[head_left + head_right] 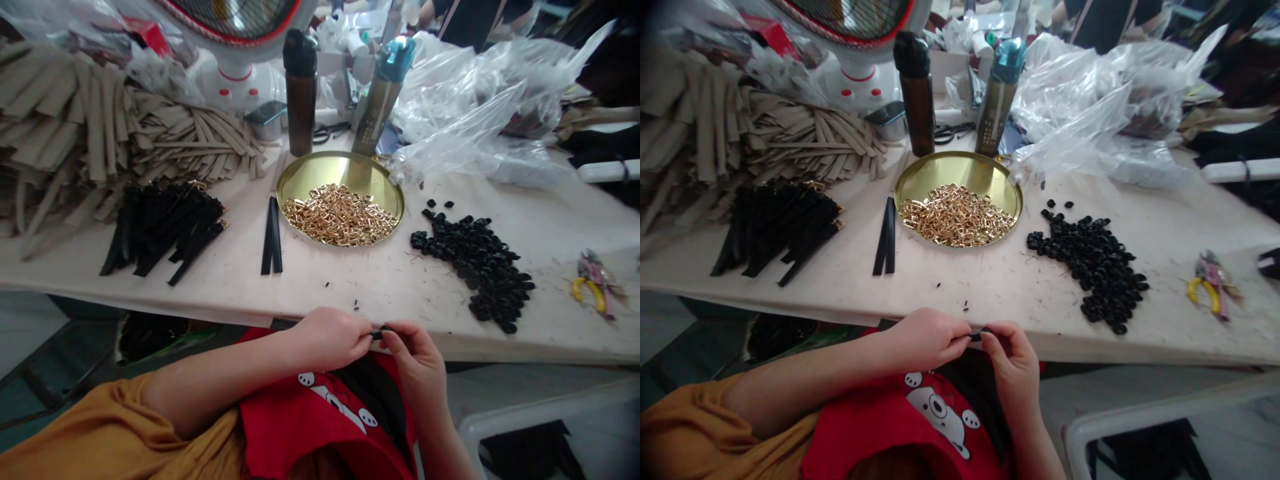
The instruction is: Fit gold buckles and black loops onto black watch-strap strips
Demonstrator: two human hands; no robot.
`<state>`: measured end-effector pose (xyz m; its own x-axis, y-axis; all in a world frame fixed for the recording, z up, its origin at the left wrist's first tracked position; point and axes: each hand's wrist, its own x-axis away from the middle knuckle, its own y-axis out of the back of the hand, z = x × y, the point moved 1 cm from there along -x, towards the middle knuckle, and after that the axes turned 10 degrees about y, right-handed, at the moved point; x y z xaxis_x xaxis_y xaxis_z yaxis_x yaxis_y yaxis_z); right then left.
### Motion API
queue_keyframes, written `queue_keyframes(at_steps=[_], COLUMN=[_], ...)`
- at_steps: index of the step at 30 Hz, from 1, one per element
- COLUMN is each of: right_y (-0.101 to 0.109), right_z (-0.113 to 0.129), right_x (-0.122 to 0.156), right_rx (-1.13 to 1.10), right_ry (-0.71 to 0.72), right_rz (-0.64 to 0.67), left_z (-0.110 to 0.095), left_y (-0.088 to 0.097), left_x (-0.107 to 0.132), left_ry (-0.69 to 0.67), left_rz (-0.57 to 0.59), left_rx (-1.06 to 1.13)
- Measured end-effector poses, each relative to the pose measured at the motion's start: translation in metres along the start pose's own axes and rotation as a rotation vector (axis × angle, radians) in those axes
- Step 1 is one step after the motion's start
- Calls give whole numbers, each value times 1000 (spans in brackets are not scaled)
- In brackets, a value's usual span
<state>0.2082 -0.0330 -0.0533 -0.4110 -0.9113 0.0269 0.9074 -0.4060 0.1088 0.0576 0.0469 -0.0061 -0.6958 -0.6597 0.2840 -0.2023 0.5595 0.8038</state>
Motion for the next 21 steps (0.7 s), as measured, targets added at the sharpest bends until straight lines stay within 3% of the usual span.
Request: queue_keyframes(at_steps=[2,3,6,9,15,19,21], right_y=[0,0,1,-1,-12,-11,-14], right_z=[3,4,5,2,-8,-11,-11], right_x=[2,3,4,5,8,3,1], right_rx=[50,23,-226,-381,-284,-281,-289], right_ry=[107,90,-136,-247,-166,-170,-197], right_rz=[37,71,137,72,17,-24,-17], left_z=[-2,-3,-6,-6,-1,7,10], left_y=[-1,-1,-1,-2,-9,-11,-8], left_x=[4,5,6,8,10,15,16], left_ry=[-9,-3,25,59,113,141,154], left_rz=[7,15,28,8,-17,181,195], left_rx=[16,45,170,231,343,557,610])
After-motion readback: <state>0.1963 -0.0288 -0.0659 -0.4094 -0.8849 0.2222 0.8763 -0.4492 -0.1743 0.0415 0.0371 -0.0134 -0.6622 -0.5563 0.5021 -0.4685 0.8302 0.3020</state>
